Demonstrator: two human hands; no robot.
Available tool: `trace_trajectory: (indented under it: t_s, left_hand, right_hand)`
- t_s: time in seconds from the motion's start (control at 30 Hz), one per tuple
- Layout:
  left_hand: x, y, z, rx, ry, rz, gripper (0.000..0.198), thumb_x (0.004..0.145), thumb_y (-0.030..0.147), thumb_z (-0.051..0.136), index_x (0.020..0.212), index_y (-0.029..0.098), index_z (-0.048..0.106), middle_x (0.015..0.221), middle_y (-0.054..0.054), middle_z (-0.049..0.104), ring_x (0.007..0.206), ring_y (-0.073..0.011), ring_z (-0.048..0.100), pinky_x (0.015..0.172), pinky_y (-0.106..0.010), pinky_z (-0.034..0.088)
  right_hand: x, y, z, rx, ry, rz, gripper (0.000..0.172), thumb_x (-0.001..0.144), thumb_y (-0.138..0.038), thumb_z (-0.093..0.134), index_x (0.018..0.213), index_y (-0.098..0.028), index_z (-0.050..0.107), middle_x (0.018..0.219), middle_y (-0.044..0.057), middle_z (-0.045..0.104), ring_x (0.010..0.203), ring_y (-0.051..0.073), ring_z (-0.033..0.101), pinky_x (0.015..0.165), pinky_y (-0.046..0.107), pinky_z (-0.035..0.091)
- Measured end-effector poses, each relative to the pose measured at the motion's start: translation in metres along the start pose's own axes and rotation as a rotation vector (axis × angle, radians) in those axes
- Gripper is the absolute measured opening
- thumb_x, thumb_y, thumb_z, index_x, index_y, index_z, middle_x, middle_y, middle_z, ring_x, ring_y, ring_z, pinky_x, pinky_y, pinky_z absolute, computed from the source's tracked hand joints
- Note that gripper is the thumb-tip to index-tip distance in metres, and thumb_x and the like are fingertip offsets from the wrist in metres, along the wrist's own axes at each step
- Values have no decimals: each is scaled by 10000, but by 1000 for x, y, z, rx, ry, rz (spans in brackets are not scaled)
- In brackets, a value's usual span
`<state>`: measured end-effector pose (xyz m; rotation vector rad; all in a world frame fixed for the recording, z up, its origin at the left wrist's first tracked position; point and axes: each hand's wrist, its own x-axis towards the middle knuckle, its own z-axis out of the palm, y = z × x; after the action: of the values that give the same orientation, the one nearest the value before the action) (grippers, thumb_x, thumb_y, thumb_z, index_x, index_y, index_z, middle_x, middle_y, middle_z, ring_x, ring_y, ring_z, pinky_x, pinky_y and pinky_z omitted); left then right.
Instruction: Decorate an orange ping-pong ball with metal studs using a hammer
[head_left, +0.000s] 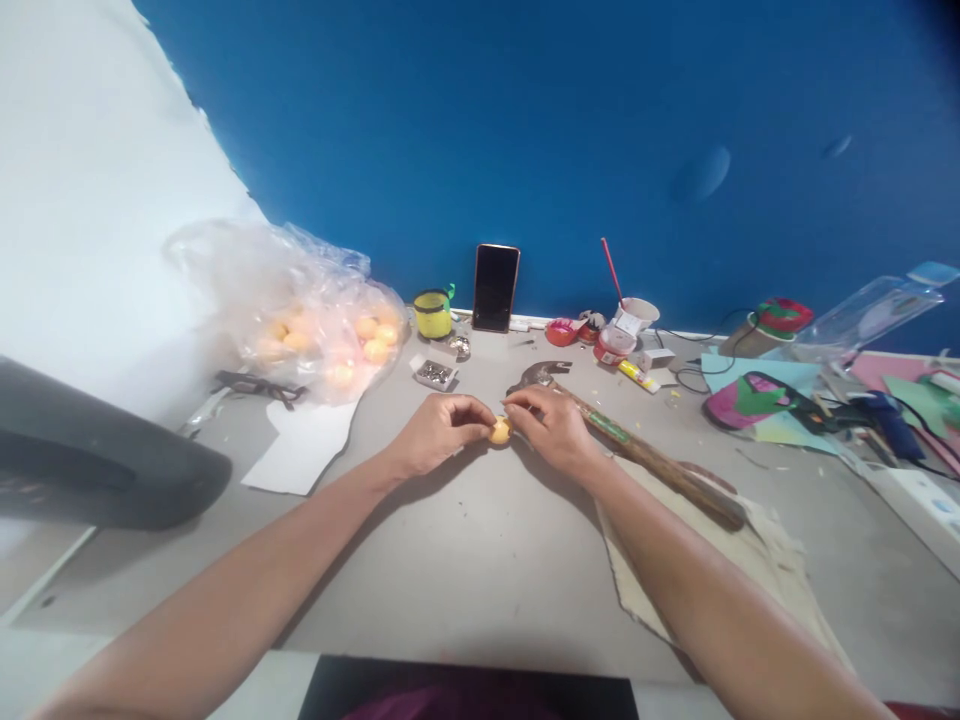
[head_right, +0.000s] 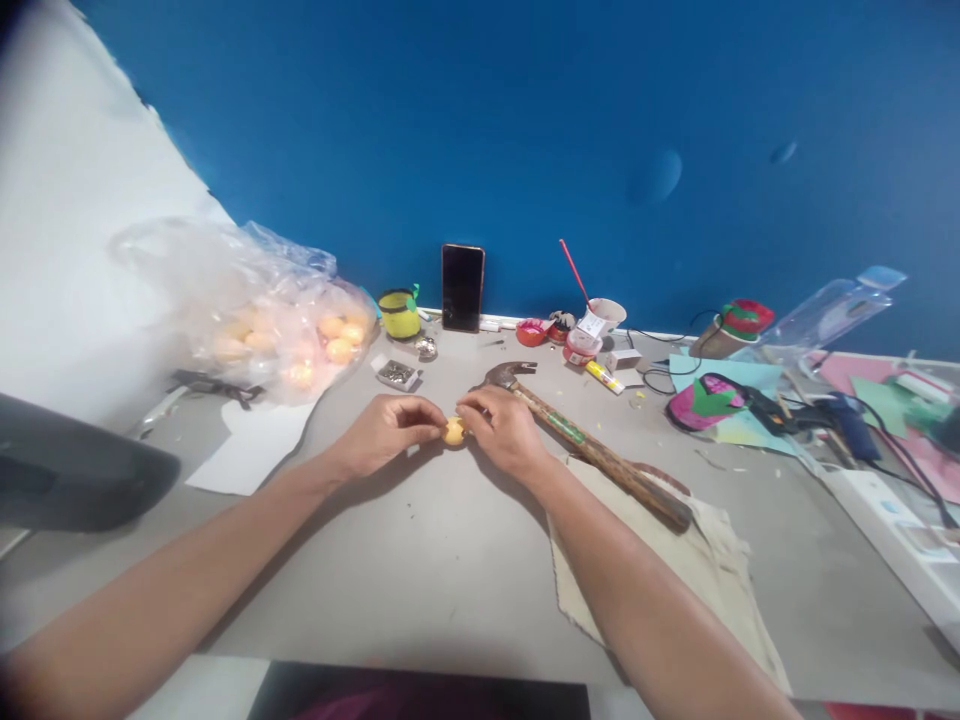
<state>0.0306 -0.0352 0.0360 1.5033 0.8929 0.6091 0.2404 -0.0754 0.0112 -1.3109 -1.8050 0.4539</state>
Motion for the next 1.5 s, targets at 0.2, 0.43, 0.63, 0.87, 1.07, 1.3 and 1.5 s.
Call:
trace_trajectory:
  t_s: [0.2,0.43,0.63,0.87,1.07,1.3,1.5]
  left_hand:
    - [4,-2,-1,-237,109,-56,221,631,279,862,783,142,779,660,-27,690,573,-119,548,590,-280,448]
    - [2,-7,4,-356,-5,-86,319,619,338,913,812,112,798,709,-54,701,600,-109,544,600,-266,431]
    - [1,-4,3,-402,-26,-136,355,579,342,943,817,113,811,764,-73,728,620,-111,559,627,-270,434]
    - [-1,-1,2,-365,-13,-107,362,642,372,911,868,105,817,751,-88,729,624,-129,564,638,-294,452]
    - [1,-5,3,-16,172,25,317,756,369,794,999,165,785,943,-86,724,706,-173,597,678,-327,496]
    - [8,-22,18,524,23,364,405,735,205,774,1139,223,756,1130,-105,692,1130,-319,591,1069,-500,449]
    - [8,-22,13,-68,-3,116,523,770,310,811,1255,186,659,1024,-63,687,873,-209,658,805,-393,586]
  right_hand:
    - [-3,-9,2,46,143,-91,101,877,-194,664,914,-216,755,841,38,755,757,184,678,712,301,510]
    - [-7,-12,10,-14,60,-271,77,937,-248,713,977,-243,779,840,30,773,766,187,667,756,330,485]
    - [-8,-6,12,-24,96,-294,112,966,-250,680,957,-243,792,821,38,743,778,184,654,743,319,484]
    - [-7,-16,10,17,102,-137,154,943,-213,615,844,-220,732,817,39,722,781,180,642,750,308,481]
    - [-1,-21,0,266,126,261,131,823,-315,657,779,-195,687,736,10,695,644,148,580,588,265,434]
    - [7,-5,-2,536,186,485,247,692,-406,775,770,-188,686,682,14,687,542,120,512,521,273,405]
    - [7,2,-2,782,152,544,356,620,-441,887,796,-190,705,732,19,714,561,104,524,521,252,440]
